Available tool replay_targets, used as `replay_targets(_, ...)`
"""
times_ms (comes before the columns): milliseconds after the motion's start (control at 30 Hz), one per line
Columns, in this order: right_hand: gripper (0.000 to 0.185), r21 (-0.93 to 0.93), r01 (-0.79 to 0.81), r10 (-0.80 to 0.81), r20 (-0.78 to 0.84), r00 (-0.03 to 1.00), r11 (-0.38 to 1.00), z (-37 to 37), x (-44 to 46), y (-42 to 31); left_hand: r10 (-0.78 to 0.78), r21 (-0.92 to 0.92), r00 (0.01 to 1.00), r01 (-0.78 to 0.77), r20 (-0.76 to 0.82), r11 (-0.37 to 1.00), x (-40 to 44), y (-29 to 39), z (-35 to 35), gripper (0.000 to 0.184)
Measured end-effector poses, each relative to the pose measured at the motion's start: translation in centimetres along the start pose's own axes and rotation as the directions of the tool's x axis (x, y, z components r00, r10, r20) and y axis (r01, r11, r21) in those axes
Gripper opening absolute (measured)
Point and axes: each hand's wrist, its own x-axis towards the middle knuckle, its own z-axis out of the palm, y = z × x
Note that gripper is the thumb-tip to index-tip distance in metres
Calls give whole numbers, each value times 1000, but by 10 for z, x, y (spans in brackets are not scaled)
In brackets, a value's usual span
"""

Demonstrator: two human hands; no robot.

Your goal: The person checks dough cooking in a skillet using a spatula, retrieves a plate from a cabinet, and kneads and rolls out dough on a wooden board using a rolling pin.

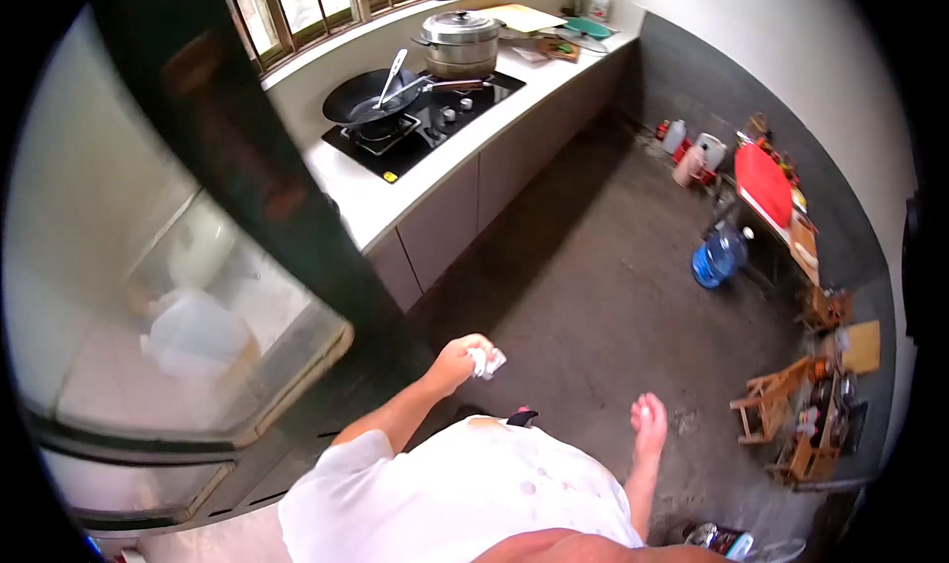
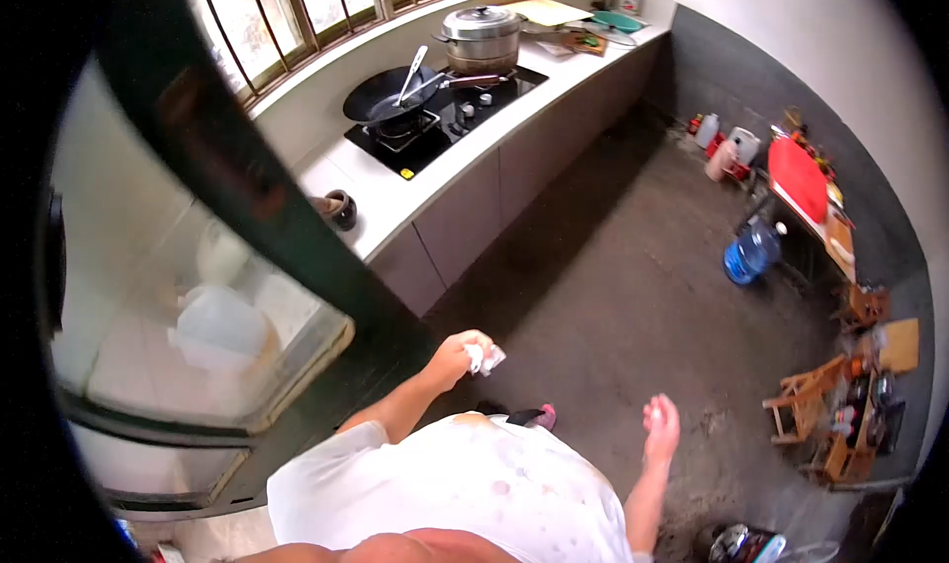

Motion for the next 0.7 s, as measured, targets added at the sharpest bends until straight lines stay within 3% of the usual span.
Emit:
replay_targets(67, 34, -13, 161, -154, 230, 961, 987, 43, 92, -58, 17, -115, 998, -23, -57, 993, 10, 8, -10, 16)
replay_targets(100, 32, 16, 246, -236, 346, 908, 969, 75, 139, -79, 106, -129, 989, -119, -105, 984, 25, 1, -26, 19)
replay_targets(133, 31, 46, 320, -308, 431, 848, 946, 109, 177, -105, 72, -99, 967, -98, -245, 990, 36, 10, -28, 23)
replay_targets(167, 31, 1, 311, -272, 486, 831, 951, 147, 195, -147, 98, -128, 936, -149, -338, 981, 46, 10, -35, 24)
replay_targets(267, 27, 8, 505, -382, 665, 642, 863, 249, 261, -197, 187, -141, 827, -304, -531, 942, 87, 14, -59, 27)
replay_targets(333, 25, 103, 429, -357, 741, 569, 897, 311, 283, -213, 252, -121, 781, -384, -571, 916, 117, 24, -79, 21)
replay_targets(400, 25, 152, 473, -379, 818, 433, 868, 359, 303, -230, 173, -13, 618, -285, -767, 958, 148, 41, -81, 15)
replay_targets(433, 25, 156, 558, -401, 847, 349, 815, 375, 314, -242, 169, -70, 622, -341, -765, 938, 157, 51, -87, 12)
replay_targets(500, 26, 183, 740, -470, 860, 198, 647, 419, 340, -287, 233, -14, 547, -410, -804, 912, 176, 77, -97, 14)
replay_targets(567, 24, 218, 786, -507, 851, 137, 578, 471, 378, -326, 298, 77, 466, -437, -833, 896, 182, 84, -112, 15)
replay_targets(600, 25, 208, 821, -509, 853, 114, 531, 502, 404, -336, 258, 75, 428, -400, -866, 913, 183, 92, -116, 15)
replay_targets(667, 24, 262, 820, -512, 858, 43, 509, 567, 429, -372, 227, 134, 195, -398, -954, 908, 189, 87, -125, 12)
replay_targets(700, 25, 313, 880, -527, 846, -86, 358, 604, 450, -378, 218, 187, 36, -395, -975, 899, 194, 81, -127, 11)
